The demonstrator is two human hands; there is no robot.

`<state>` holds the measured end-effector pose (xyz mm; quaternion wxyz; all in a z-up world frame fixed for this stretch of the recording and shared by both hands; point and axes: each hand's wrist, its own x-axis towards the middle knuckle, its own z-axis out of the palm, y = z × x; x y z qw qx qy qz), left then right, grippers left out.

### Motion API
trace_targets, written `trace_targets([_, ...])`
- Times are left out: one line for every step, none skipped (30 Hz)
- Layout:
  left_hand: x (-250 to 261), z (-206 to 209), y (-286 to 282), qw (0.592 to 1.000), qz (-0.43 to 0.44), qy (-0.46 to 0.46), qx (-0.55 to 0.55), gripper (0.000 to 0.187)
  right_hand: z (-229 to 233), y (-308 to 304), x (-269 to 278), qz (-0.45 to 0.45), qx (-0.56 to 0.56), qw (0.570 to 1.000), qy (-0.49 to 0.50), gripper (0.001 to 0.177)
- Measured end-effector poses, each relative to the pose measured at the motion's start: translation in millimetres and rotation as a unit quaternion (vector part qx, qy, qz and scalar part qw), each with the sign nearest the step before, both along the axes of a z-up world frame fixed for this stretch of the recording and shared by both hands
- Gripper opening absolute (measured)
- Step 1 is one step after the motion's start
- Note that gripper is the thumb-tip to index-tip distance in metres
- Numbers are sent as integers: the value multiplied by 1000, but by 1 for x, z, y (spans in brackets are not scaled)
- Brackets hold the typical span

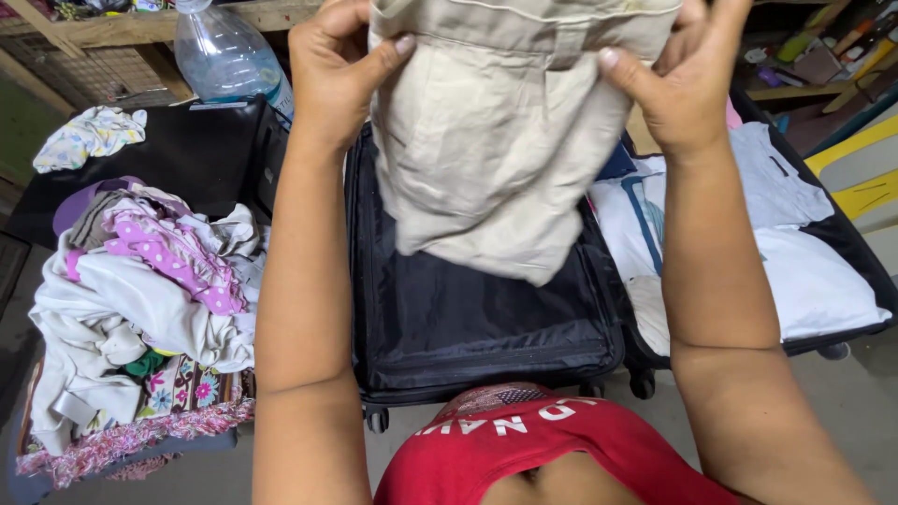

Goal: The person is folding clothes and neatly placing them into a black suitcase.

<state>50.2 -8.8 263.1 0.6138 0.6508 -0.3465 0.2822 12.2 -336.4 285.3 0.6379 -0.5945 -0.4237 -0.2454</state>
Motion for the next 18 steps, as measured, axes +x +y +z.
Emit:
trace_targets([1,-7,4,1000,1,1,-1,19,-8,-3,8,1,-1,1000,1,54])
trace_targets([3,-14,7,999,0,35,-12,21,-17,-6,17,15,-34,998,41,53])
trace_targets([6,-20,10,998,-3,66,-22,23,-25,-10,25,27,-66,994,79,54])
trace_targets([5,-26,8,998,-4,67,-22,23,-32,-14,29,26,-65,994,79,54])
trace_targets([6,-30,8,994,-12,104,-31,28,-37,-17,35,45,-66,988,134,45])
trace_targets([8,-34,7,989,-21,141,-40,32,-43,-21,42,65,-66,978,188,36])
trace_targets([9,-58,1,988,-20,147,-43,32,-50,-22,44,67,-68,976,195,36])
trace_targets([10,-83,-4,981,-43,188,-33,41,-57,-24,46,95,-26,965,241,33])
trace_targets([14,-104,-9,972,-67,225,-22,51,-62,-25,50,122,18,951,282,30])
trace_targets([15,-114,-7,971,-67,228,-22,51,-69,-27,57,123,18,950,285,30])
trace_targets([19,-123,-7,962,-93,253,-35,56,-76,-30,64,121,32,942,312,32])
trace_targets([22,-132,-6,952,-118,279,-47,61,-83,-34,71,119,46,932,339,34])
trace_targets([15,-124,-6,950,-120,283,-48,61,-84,-32,69,117,47,931,343,34])
trace_targets([8,-116,-5,937,-139,307,-96,60,-86,-30,68,157,89,907,381,42])
trace_targets([0,-109,-4,919,-156,331,-146,59,-88,-28,65,197,131,877,418,50])
trace_targets([-2,-132,-4,917,-157,336,-148,59,-133,-45,85,194,131,875,423,50])
trace_targets([-1,-150,-2,906,-131,397,-61,53,-173,-59,109,193,85,863,460,58])
trace_targets([1,-168,1,885,-105,453,27,48,-213,-72,133,192,39,847,494,68])
